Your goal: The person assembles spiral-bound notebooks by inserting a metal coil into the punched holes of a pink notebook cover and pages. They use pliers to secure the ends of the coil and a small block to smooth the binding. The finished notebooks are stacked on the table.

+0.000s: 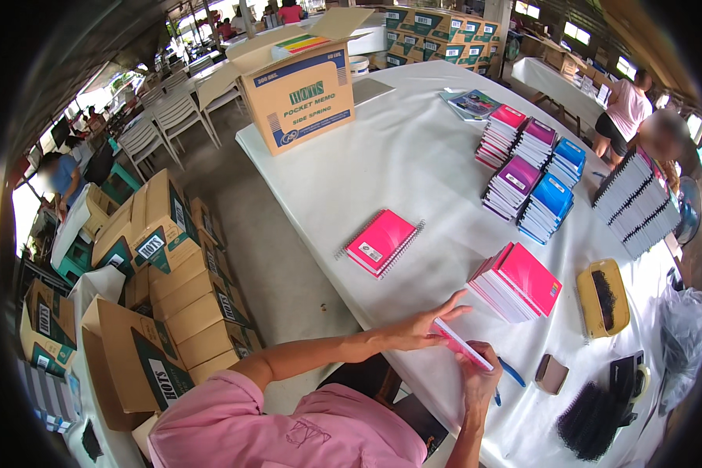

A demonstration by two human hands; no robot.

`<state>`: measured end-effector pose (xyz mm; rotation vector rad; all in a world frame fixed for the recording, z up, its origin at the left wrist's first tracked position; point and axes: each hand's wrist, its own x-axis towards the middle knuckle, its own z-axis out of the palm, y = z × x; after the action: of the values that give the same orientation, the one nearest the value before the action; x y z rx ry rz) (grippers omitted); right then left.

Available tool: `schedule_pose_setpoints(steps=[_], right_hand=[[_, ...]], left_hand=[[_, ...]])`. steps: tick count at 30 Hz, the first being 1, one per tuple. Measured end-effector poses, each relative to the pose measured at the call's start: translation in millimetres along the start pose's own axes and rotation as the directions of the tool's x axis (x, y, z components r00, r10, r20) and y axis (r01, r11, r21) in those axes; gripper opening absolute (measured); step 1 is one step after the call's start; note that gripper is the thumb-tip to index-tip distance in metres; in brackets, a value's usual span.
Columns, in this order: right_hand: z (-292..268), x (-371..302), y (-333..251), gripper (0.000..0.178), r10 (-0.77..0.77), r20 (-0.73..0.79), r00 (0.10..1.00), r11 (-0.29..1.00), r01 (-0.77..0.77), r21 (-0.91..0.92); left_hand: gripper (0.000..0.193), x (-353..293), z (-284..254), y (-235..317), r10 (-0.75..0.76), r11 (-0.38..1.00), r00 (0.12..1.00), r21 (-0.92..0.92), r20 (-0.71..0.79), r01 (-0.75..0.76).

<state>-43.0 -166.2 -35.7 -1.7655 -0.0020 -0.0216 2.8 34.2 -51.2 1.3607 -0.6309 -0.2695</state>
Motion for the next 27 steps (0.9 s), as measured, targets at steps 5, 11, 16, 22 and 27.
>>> schedule_pose_setpoints(steps=[5,11,16,22,27], right_hand=[[0,6,26,0.022,-0.083,-0.004,0.997,0.996,0.083,0.02],[-44,14,25,0.036,-0.248,0.158,0.956,0.951,0.271,-0.149],[-292,42,83,0.043,-0.739,-0.348,0.577,0.456,0.049,-0.889],[-347,19,140,0.054,-0.468,-0.58,0.666,-0.213,-0.723,-0.658],[-352,20,138,0.039,-0.506,-0.462,0.728,-0.207,-0.622,-0.755]], left_hand=[[0.1,21,23,47,0.268,0.521,0.959,0.824,0.089,-0.222],[0.063,33,38,1,0.088,0.246,0.97,0.938,0.228,-0.243],[0.056,40,40,26,-0.081,0.329,0.956,0.913,0.281,-0.241],[0.054,42,37,23,-0.016,0.314,0.969,0.921,0.247,-0.23],[0.061,43,35,25,-0.148,0.282,0.954,0.935,0.262,-0.213]])
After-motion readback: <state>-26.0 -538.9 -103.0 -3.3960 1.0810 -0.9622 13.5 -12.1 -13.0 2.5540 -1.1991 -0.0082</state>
